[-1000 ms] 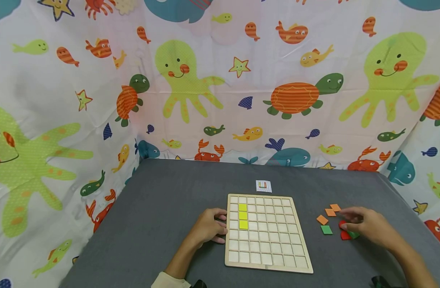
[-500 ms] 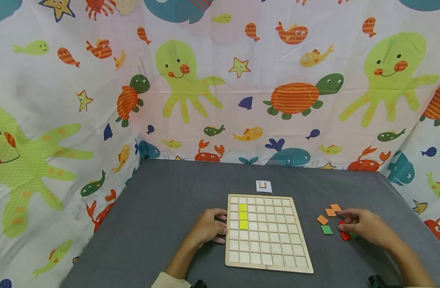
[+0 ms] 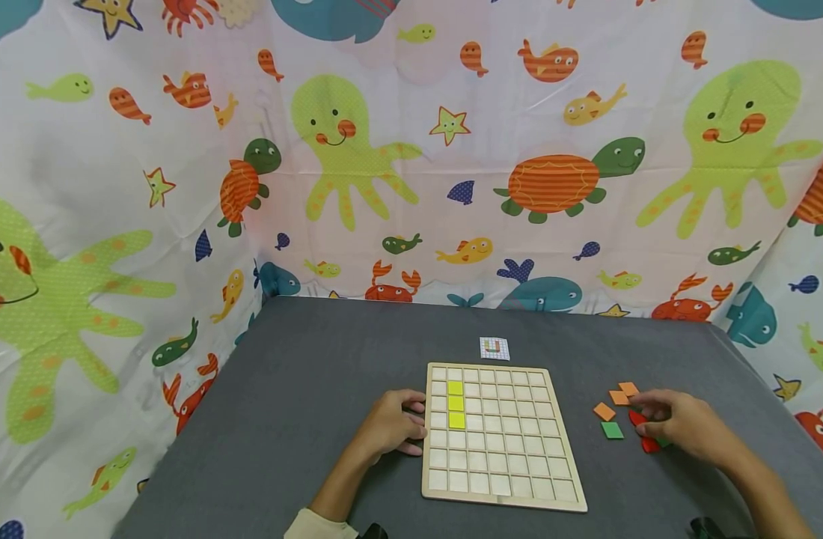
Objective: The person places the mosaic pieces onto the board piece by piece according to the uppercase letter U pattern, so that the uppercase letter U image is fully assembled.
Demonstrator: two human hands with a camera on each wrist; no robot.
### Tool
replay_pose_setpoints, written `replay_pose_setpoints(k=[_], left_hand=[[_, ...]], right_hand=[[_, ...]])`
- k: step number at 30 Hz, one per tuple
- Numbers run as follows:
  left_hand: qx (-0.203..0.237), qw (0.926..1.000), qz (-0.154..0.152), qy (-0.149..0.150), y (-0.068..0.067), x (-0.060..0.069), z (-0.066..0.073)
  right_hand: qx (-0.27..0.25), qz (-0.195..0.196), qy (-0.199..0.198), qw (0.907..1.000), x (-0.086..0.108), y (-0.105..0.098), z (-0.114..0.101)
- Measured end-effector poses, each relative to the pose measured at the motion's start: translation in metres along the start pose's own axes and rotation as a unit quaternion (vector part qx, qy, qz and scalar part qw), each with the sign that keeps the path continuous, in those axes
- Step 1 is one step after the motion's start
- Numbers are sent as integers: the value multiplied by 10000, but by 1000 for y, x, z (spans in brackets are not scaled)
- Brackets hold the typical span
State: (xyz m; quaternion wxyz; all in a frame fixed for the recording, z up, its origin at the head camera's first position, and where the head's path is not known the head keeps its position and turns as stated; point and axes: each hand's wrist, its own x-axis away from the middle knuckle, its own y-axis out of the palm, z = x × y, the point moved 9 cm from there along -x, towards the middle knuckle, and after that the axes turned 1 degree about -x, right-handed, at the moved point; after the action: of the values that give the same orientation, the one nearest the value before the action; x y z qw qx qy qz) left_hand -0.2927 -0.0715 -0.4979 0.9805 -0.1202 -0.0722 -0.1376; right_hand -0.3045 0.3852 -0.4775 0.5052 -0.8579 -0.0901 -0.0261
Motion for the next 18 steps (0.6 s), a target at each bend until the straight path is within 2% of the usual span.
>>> replay_pose_setpoints(k=[10,18], left_hand=[[-8,10000,17,-23,0,0,0],[-9,10000,10,-22,0,0,0]], right_hand=[[88,72,-69,9999,0,1,-8],[116,66,-213,9997,-3,6,-27]])
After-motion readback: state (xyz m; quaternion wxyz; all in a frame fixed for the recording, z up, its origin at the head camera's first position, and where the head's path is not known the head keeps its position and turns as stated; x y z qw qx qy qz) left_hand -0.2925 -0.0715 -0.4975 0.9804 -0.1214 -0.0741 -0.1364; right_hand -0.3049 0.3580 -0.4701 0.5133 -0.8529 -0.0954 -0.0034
